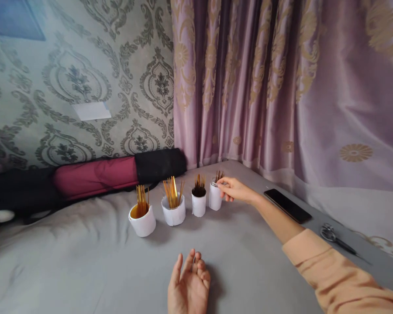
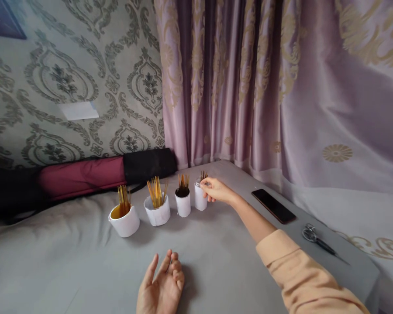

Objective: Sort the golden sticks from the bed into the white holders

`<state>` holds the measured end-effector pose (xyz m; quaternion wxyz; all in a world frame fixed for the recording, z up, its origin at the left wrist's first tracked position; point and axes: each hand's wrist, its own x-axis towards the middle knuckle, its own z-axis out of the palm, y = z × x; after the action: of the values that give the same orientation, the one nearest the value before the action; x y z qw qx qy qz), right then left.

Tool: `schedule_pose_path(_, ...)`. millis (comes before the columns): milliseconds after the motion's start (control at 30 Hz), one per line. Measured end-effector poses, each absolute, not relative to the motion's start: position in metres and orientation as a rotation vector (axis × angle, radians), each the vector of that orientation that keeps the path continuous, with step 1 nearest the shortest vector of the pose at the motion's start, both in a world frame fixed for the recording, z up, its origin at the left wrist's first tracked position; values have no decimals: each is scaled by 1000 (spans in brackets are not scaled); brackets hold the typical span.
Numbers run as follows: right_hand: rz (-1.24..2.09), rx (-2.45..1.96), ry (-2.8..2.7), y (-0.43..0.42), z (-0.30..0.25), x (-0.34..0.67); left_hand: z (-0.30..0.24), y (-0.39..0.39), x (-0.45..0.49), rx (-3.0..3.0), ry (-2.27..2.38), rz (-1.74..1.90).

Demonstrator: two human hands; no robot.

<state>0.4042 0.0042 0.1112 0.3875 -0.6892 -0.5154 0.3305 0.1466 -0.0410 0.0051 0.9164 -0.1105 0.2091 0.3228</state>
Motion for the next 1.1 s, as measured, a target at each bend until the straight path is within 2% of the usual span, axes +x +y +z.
schedule_pose_path(733, 870, -1754, -1316, 15, 109, 415, -10, -29, 143, -246, 382, 626)
schedule_pose_path(1100, 810, -1803, -1180, 14, 117, 409, 0, -27, 146, -255, 453, 659)
